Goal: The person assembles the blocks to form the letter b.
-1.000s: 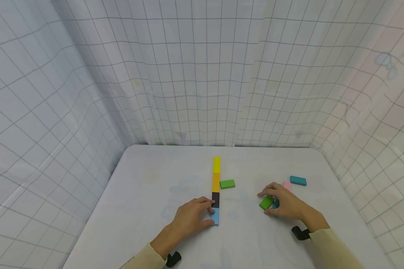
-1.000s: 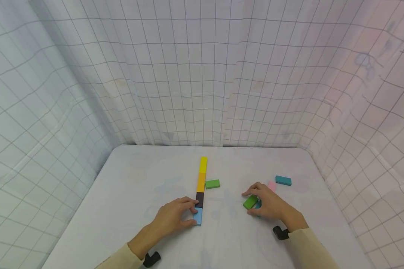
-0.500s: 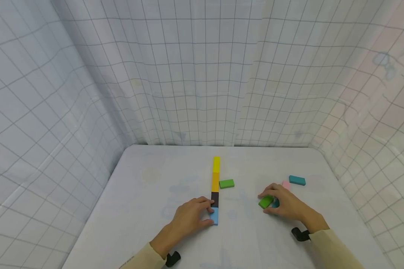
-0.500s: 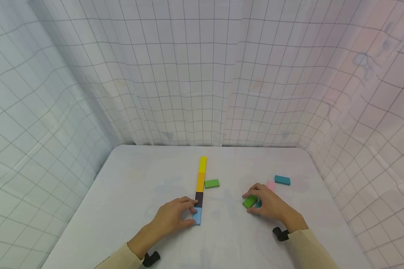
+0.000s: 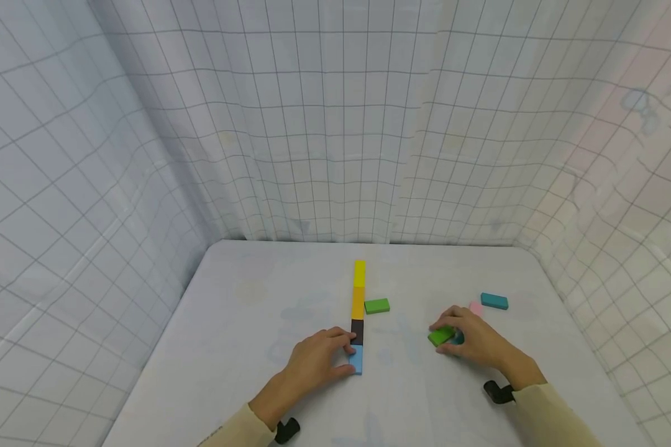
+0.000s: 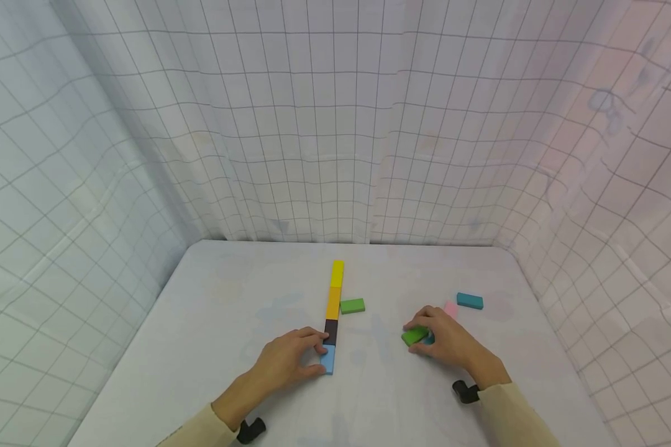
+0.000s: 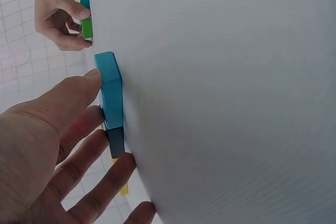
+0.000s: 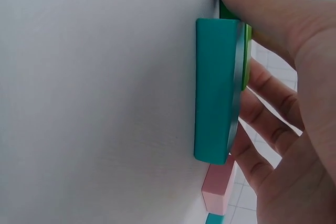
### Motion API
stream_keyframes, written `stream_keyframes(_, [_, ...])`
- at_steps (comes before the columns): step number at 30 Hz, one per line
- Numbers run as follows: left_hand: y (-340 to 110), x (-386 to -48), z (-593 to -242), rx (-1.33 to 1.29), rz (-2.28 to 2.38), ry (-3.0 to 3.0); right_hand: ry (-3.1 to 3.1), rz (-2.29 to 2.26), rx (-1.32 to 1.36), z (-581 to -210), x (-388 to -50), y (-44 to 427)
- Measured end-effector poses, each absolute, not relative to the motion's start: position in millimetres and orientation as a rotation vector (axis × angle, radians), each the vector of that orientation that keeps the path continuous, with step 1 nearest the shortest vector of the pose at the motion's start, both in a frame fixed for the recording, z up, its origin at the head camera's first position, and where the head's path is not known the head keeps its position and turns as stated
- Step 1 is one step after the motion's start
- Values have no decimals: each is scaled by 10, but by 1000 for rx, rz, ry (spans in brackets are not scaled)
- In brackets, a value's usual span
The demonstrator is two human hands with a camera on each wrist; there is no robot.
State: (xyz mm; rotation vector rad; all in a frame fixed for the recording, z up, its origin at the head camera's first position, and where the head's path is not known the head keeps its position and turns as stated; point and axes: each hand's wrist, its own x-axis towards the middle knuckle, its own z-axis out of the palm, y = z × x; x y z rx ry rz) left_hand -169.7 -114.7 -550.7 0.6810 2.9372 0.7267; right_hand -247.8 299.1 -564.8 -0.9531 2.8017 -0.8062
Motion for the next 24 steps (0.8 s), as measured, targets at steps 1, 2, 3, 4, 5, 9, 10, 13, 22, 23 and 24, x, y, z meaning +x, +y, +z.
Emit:
stream_keyframes(1, [-1144,-1700,-5505,682,728,2937,2805,-809,-956,-5649,-2478,2992])
stream_keyframes(2, [-1141,-1704,-5505,682,727,2937,2806,-811,-959,-5651,-2479,2992])
stream_keyframes(3, [-1139,-1708,-5506,680,726,2936,2808,-811,-962,-5654,-2481,2991])
stream_keyframes(4, [-1137,-1713,-5506,677,724,2935,2811,-808,-963,-5658,-2484,2989])
stream_keyframes(5, [-1135,-1716,-5506,673,720,2933,2814,-804,-961,-5662,-2487,2987])
stream_keyframes(9, [-1139,-1730,-5505,661,710,2929,2824,-793,-956,-5673,-2501,2970])
stream_keyframes(10, [-1145,-1729,-5503,657,709,2929,2827,-791,-956,-5676,-2505,2960])
stream_keyframes(13, [-1163,-1727,-5494,654,716,2930,2833,-787,-961,-5677,-2510,2931])
stream_keyframes(22, [-1158,-1717,-5505,686,753,2915,2859,-749,-935,-5683,-2485,2887])
stream_keyframes(23, [-1156,-1715,-5506,680,750,2915,2859,-749,-933,-5684,-2485,2875])
stream_keyframes(24, [-1153,-1712,-5506,673,750,2913,2858,-745,-930,-5685,-2485,2862])
